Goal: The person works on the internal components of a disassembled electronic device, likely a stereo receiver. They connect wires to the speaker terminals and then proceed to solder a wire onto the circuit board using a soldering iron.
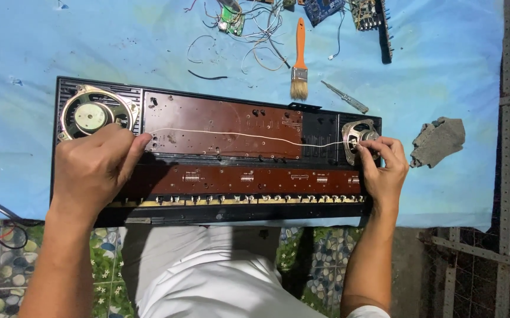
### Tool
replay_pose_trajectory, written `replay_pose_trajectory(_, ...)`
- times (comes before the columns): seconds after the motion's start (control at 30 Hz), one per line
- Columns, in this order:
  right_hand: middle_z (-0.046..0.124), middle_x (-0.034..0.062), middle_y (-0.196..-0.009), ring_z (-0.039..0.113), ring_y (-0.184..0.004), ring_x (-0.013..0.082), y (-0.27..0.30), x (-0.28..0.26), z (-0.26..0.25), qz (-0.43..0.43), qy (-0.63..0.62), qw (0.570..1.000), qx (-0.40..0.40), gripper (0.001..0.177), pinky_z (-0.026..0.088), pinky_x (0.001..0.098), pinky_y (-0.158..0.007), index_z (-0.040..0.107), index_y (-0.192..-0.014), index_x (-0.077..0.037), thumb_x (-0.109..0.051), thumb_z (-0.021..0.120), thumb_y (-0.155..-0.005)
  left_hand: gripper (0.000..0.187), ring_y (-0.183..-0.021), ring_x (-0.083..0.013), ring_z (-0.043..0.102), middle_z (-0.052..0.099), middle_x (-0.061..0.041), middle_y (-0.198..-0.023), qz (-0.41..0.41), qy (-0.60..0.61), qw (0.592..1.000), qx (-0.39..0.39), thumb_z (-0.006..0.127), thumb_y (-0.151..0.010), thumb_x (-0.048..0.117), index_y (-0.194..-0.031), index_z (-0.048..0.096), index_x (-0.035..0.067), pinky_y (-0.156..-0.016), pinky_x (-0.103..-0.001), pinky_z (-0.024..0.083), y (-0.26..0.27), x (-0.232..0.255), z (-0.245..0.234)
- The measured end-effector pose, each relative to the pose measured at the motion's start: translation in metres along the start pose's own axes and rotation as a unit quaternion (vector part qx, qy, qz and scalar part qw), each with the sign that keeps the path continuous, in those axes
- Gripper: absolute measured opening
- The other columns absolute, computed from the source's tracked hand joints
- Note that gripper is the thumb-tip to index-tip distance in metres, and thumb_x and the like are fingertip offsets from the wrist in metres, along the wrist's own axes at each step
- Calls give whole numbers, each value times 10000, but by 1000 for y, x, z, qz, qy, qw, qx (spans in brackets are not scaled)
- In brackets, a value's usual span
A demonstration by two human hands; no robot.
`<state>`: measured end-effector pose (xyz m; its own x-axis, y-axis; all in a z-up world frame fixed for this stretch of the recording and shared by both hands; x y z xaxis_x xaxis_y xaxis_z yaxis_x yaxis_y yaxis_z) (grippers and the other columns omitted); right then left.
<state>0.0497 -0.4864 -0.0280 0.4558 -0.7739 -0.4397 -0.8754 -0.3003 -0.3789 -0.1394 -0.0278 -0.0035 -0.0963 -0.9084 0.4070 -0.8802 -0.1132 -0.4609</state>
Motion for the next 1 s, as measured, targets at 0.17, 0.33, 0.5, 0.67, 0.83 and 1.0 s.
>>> replay_pose_trajectory(0.17, 658, 129, -1026, 593, -902, 235, 0, 1, 0, -14, 7, 1000, 5, 95, 499, 345, -764, 765, -1018, -6, 20, 802, -933, 464, -458, -198, 361, 552, -67, -667, -5, 0, 1000, -1, 764, -1104, 40, -700, 538, 19, -477, -373, 338, -1, 1, -1)
replay_pose_trajectory(0.33, 682, 107, -1004, 607, -916, 232, 1, 7, 3, -30, 42, 999, 12, 81, 516, 358, -754, 773, -1001, -46, -11, 811, -938, 440, -478, -224, 372, 541, -73, -683, -2, -4, 1000, 1, 759, -1099, 29, -718, 538, 15, -506, -392, 355, -1, 5, -3)
replay_pose_trajectory(0.5, 678, 122, -1007, 600, -936, 248, 0, -3, 1, -43, 18, 999, 5, 100, 512, 363, -808, 764, -1020, -5, 25, 796, -930, 461, -462, -206, 363, 546, -72, -657, -13, -1, 1000, 3, 768, -1106, 43, -706, 541, 10, -482, -375, 332, 2, 3, -2)
replay_pose_trajectory(0.67, 696, 107, -1012, 601, -973, 248, 3, 13, 7, -39, 20, 999, -2, 80, 512, 373, -821, 756, -1010, -46, -7, 795, -951, 470, -461, -207, 371, 558, -75, -666, -10, -9, 1000, 4, 769, -1109, 45, -701, 537, 16, -485, -377, 344, 2, 4, -3)
replay_pose_trajectory(0.83, 690, 102, -1007, 592, -961, 245, 2, 4, 5, -40, 28, 999, 4, 88, 503, 365, -792, 761, -1009, -38, 7, 799, -944, 482, -451, -190, 371, 566, -63, -664, -4, -15, 1000, 5, 779, -1104, 44, -691, 531, 22, -475, -371, 355, 3, 3, -1)
replay_pose_trajectory(1.0, 703, 129, -1017, 619, -969, 261, 4, 12, 6, -55, 43, 997, 13, 88, 533, 385, -814, 755, -1007, -27, 9, 802, -942, 448, -478, -214, 368, 531, -72, -666, -10, -17, 1000, -1, 775, -1101, 54, -720, 541, 19, -497, -380, 341, 4, 5, -2)
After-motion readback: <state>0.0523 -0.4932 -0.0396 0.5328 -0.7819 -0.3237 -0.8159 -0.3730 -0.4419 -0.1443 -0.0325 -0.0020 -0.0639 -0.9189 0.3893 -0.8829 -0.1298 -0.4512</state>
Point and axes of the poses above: each hand's wrist, its own y-axis away from the middle knuckle, its own z-axis out of the palm, x = y × z, the point moved 5 cm from there along -y, towards the middle knuckle
